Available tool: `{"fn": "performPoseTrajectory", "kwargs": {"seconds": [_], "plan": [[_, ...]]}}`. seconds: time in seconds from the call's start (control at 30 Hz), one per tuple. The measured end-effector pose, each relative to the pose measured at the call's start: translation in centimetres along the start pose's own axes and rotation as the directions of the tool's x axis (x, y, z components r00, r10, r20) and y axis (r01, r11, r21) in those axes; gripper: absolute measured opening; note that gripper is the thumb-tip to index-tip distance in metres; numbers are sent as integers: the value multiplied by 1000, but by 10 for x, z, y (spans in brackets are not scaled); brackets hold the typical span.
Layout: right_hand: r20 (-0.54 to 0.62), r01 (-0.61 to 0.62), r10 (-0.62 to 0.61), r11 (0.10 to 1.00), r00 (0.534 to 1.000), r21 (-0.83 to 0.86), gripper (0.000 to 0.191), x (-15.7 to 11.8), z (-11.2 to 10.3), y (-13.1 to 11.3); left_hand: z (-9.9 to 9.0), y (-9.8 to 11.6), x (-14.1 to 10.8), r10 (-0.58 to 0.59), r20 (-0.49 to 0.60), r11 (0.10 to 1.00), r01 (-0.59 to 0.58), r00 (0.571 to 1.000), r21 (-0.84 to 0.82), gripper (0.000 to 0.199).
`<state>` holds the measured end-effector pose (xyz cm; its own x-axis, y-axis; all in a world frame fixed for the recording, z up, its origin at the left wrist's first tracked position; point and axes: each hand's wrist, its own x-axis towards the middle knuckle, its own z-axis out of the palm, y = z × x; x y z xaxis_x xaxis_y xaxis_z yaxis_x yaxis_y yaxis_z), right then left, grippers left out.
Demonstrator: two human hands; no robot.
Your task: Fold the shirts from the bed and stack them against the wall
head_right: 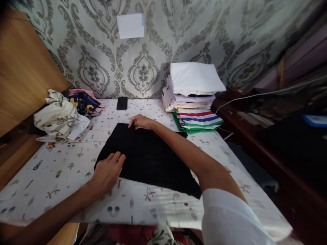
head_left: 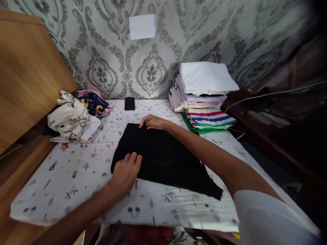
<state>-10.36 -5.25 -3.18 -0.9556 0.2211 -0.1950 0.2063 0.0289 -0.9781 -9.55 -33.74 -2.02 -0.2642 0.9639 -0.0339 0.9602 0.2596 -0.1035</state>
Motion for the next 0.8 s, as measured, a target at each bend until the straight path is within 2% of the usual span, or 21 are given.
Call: {"fn": "performPoseTrajectory", "kwargs": {"seconds": [0.13, 0.23, 0.33, 0.43, 0.57, 0.67, 0.8], "plan": [[-49, 33, -27, 991, 998, 130, 12, -12, 0, 10, 5, 4, 0, 41, -34, 998, -40, 999, 45, 30], [-111, 79, -69, 993, 991, 84, 6, -17, 1, 5, -3, 7, -3, 80, -82, 996, -77, 993, 40, 32], [-164, 89, -83, 996, 983, 29, 15, -23, -2, 1, -8, 16, -3, 128, -149, 992, -128, 980, 9, 28], [-218, 44, -44, 999, 975, -7, 22, -32, -7, 3, -4, 26, -1, 162, -197, 985, -170, 967, -28, 23], [-269, -14, 3, 999, 963, -40, 26, -41, -10, 12, 3, 37, 6, 212, -136, 972, -223, 968, -71, 25], [-287, 8, -1, 1000, 958, 22, 28, -43, -11, 16, 2, 41, 9, 209, -114, 971, -219, 971, -93, 27], [-306, 9, 31, 992, 951, 128, 28, -45, -15, 17, 1, 46, 9, 190, -150, 975, -204, 970, -83, 25]]}}
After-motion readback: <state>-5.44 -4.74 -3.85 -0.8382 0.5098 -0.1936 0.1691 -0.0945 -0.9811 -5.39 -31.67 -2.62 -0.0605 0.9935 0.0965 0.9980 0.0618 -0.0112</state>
